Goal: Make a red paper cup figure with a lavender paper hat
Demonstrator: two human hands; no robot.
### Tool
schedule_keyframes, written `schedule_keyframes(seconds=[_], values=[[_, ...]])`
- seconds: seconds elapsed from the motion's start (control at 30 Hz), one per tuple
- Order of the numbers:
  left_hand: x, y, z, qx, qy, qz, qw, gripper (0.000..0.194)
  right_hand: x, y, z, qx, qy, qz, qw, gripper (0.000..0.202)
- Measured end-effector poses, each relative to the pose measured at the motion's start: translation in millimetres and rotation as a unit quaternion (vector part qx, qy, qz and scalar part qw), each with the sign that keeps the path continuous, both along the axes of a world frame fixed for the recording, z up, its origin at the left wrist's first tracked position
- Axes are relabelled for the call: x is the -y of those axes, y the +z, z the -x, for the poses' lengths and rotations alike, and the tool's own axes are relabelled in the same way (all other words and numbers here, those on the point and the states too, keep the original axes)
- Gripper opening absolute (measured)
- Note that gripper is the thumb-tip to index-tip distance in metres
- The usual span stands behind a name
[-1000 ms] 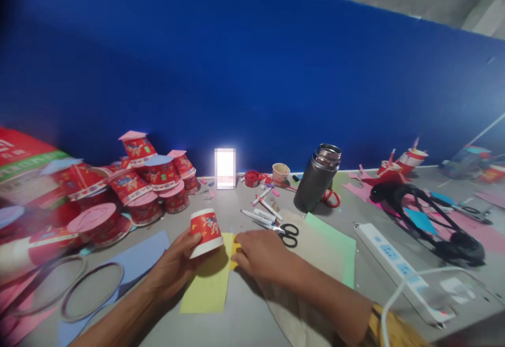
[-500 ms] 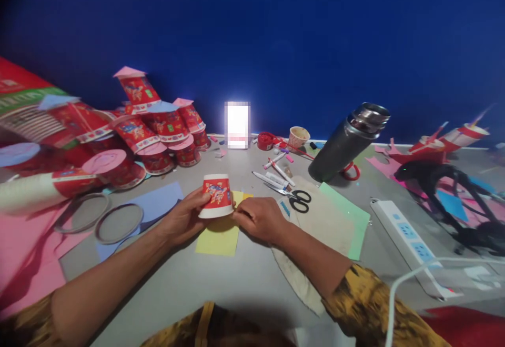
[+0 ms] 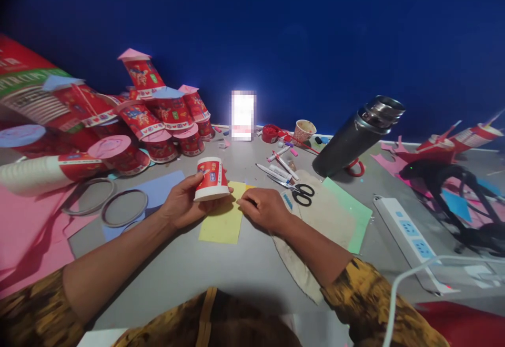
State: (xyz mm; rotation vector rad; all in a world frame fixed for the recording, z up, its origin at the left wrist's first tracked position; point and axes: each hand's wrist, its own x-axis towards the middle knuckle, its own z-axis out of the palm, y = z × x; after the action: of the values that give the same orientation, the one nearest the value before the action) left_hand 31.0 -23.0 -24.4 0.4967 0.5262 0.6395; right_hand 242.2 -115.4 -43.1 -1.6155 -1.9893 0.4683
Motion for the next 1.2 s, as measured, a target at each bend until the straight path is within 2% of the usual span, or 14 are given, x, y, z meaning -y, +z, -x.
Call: schedule_keyframes(seconds=[0.27,0.57,0.77,1.2], values=[[0.4,0.7,-0.8,0.002,-0.015,-0.001,1.000,0.032,-1.0,2.3,1.0,0.036,0.024,0.015,0.999,0.022],[6.0,-0.9,0.0,0.024,-0.082,-0.024,0.996,0.045,-2.0,12.5,6.6,0.093,0.010,0.059,0.994,0.019],[2.9,-4.6,0.0,0.043,-0.116,-0.044,0.991,0.045,-3.4,17.1,9.2,0.112,-0.002,0.062,0.992,0.018],[10.3,-5.2,1.5,0.053,-0.132,-0.042,0.989,0.042,-3.3,24.6,17.4,0.122,-0.030,0.077,0.989,0.019]])
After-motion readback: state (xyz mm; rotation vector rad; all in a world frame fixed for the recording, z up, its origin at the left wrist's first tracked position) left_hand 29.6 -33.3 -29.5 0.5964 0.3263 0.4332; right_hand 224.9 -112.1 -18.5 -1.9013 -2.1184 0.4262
